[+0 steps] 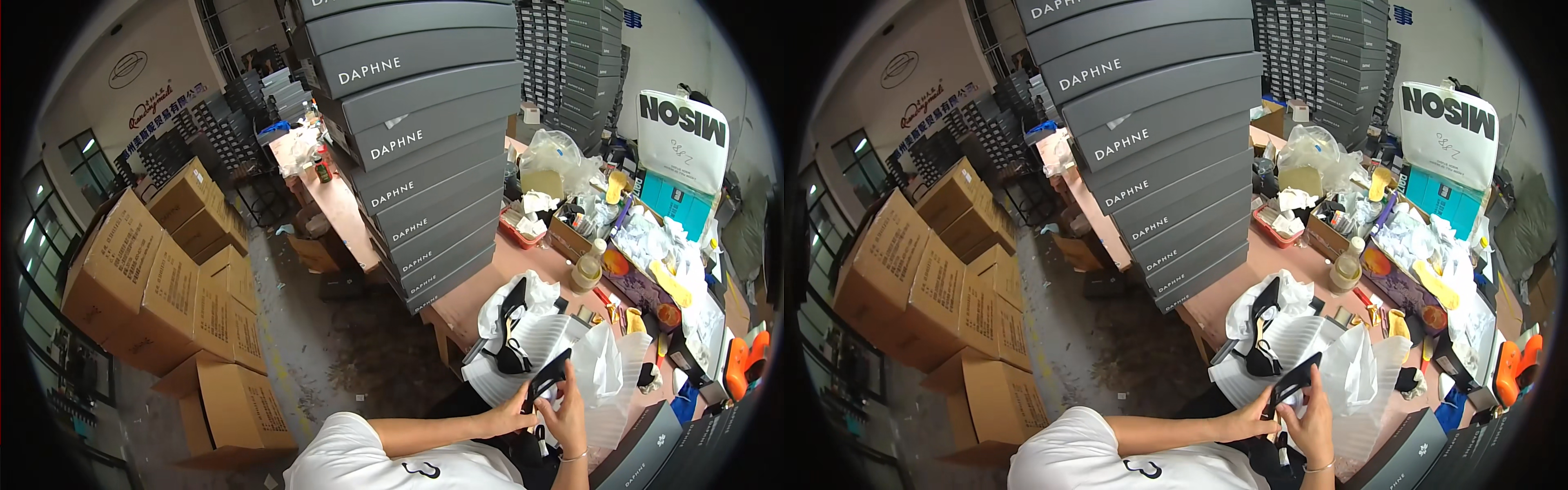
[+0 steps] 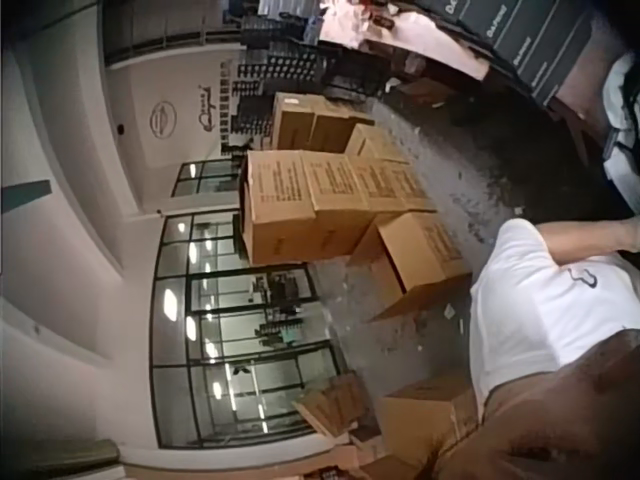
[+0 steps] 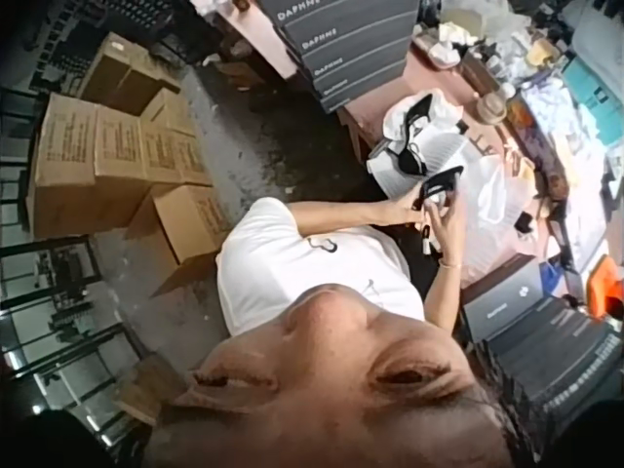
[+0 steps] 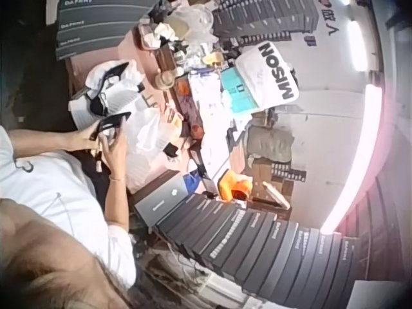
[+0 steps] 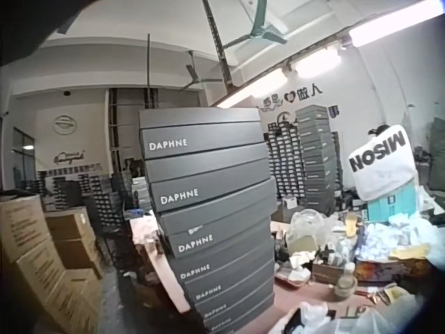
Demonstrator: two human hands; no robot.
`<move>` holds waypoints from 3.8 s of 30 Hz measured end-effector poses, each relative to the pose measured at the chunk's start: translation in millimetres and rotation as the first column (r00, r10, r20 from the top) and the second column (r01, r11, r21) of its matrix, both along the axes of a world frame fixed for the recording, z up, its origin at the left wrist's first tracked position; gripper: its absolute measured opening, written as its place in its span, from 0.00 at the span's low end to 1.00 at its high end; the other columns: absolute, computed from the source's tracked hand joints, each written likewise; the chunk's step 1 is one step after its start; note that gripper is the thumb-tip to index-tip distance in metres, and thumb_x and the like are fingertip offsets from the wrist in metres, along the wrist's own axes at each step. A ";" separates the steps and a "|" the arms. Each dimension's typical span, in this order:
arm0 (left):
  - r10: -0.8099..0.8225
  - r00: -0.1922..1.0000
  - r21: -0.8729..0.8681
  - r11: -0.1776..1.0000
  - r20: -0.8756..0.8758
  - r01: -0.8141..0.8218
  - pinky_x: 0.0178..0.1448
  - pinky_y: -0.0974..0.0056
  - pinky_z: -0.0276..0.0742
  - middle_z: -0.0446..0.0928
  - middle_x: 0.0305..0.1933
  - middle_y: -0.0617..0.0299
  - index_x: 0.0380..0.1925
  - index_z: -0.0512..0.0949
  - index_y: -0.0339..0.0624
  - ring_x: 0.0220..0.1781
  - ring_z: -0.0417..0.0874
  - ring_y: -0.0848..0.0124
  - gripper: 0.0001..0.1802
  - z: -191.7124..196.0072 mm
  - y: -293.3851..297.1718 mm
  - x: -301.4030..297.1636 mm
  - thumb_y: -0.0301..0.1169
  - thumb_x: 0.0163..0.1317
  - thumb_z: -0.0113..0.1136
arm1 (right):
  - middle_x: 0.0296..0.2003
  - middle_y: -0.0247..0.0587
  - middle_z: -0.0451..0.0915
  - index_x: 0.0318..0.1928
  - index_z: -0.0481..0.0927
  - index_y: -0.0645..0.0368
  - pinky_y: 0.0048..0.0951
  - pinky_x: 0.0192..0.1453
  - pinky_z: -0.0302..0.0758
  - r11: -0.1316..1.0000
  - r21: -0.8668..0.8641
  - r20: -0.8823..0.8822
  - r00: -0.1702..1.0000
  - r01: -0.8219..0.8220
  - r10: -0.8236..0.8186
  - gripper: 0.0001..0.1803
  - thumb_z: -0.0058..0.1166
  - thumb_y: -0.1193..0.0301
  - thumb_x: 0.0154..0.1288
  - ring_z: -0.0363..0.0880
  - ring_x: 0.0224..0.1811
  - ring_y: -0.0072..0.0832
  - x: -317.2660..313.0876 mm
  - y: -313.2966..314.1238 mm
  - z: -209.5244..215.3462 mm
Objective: Pack pairs of high-heeled shoes into boxes with tissue paper and silica gel packets.
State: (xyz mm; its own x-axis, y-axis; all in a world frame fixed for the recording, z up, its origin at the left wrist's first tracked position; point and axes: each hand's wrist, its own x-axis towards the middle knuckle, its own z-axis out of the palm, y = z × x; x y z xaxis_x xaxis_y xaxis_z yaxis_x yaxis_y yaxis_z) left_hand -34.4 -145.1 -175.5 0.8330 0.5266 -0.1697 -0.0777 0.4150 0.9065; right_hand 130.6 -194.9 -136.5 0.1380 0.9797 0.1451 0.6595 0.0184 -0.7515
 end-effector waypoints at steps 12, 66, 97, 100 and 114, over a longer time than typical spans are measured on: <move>0.136 0.990 -0.404 0.904 -0.030 -0.137 0.41 0.59 0.81 0.73 0.44 0.54 0.58 0.59 0.43 0.35 0.81 0.62 0.28 -3.9 35.2 10.0 0.26 0.57 0.53 | 0.35 0.46 0.80 0.41 0.78 0.64 0.32 0.37 0.75 0.914 0.248 -0.127 0.947 0.319 -0.296 0.15 0.57 0.75 0.49 0.78 0.31 0.34 15.9 -1.5 -6.4; 0.352 0.934 -0.267 0.897 -0.053 -0.353 0.48 0.61 0.78 0.74 0.43 0.61 0.52 0.67 0.47 0.44 0.79 0.69 0.16 8.7 89.0 3.6 0.42 0.73 0.44 | 0.43 0.62 0.74 0.44 0.75 0.74 0.47 0.54 0.60 0.987 0.154 -0.116 0.992 -0.033 0.051 0.35 0.36 0.47 0.70 0.69 0.50 0.52 -77.7 58.4 -47.4; 0.222 0.975 -0.386 0.897 -0.021 -0.213 0.47 0.60 0.80 0.77 0.44 0.53 0.58 0.65 0.43 0.46 0.81 0.61 0.18 -13.7 80.3 8.6 0.36 0.71 0.45 | 0.46 0.58 0.69 0.44 0.70 0.67 0.52 0.63 0.57 0.986 -0.108 -0.002 0.992 -0.126 0.127 0.27 0.43 0.51 0.69 0.65 0.54 0.53 -60.8 18.1 -29.6; 0.167 0.984 -0.353 0.918 -0.067 -0.180 0.48 0.57 0.80 0.77 0.46 0.52 0.61 0.64 0.43 0.47 0.80 0.60 0.21 -20.9 78.6 -10.1 0.37 0.70 0.44 | 0.43 0.53 0.70 0.44 0.70 0.65 0.50 0.62 0.57 0.966 -0.030 -0.111 0.962 -0.256 0.251 0.25 0.42 0.51 0.70 0.67 0.50 0.51 -68.6 7.3 -33.3; 0.214 0.973 -0.474 0.868 0.086 -0.149 0.57 0.54 0.76 0.73 0.52 0.51 0.65 0.58 0.45 0.52 0.78 0.59 0.26 -21.6 70.9 -20.5 0.41 0.71 0.43 | 0.53 0.57 0.72 0.50 0.73 0.69 0.46 0.63 0.62 0.827 -0.054 -0.417 0.766 -0.559 0.490 0.24 0.47 0.56 0.70 0.69 0.57 0.47 -40.3 -13.1 2.6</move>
State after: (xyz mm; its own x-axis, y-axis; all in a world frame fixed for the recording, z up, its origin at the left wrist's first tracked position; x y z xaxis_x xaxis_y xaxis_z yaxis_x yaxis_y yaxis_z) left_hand -54.9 -74.2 -197.0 0.7618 0.5595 -0.3265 -0.2972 0.7497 0.5912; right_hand 90.3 -208.0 -133.9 -0.3960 0.9180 0.0207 0.2554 0.1318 -0.9578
